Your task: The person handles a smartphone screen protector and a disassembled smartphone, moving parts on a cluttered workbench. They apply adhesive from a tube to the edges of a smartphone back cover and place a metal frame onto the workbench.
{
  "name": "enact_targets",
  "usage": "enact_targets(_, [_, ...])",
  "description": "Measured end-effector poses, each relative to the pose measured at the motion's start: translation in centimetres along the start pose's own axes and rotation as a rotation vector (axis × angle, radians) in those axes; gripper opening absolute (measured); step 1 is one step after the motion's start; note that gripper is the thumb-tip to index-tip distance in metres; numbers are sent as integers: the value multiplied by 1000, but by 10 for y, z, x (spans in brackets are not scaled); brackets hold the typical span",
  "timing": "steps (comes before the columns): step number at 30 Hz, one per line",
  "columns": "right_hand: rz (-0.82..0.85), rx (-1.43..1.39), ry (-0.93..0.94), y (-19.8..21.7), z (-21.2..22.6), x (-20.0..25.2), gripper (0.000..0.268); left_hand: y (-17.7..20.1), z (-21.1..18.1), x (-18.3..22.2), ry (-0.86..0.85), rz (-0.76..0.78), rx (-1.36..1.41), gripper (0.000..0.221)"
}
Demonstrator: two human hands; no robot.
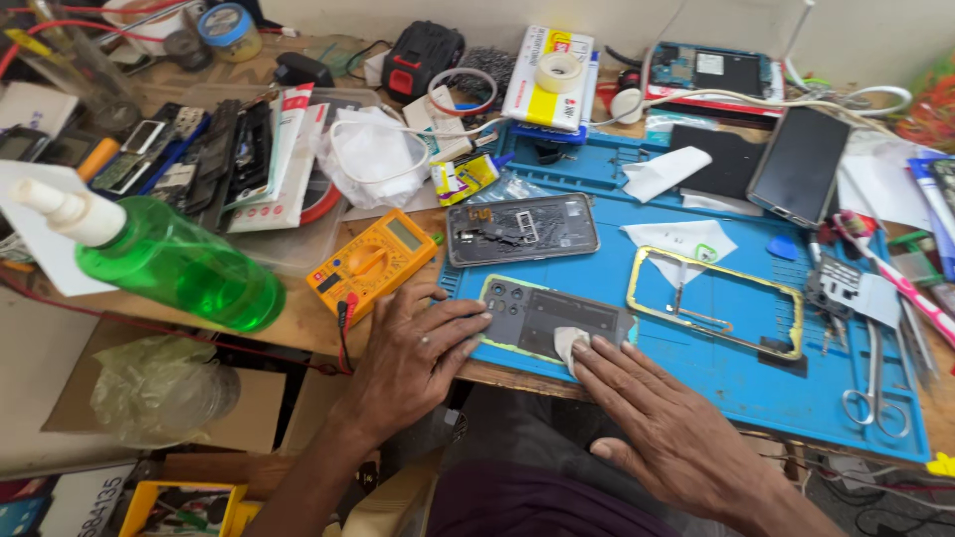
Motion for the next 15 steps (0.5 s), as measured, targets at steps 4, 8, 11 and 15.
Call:
enact_targets(4, [79,69,122,-13,8,-42,89,1,1,3,47,-21,11,37])
enact_targets(8, [92,146,171,-12,-8,-48,90,6,6,4,68,1,11,52])
enact_targets(11, [25,279,177,17,-23,-6,92,4,11,12,82,-7,-18,56])
enact_targets(15, [101,189,218,13,-16,-19,99,1,8,10,23,-82,18,52])
Point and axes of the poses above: each hand's wrist, its own x-axis away from the middle knuckle, its own y-axis out of the back of the hand, z = x × y, the point moved 4 cm from there along -x, towards the middle knuckle, and after that the axes turned 6 degrees about -x, right-handed, at the moved point
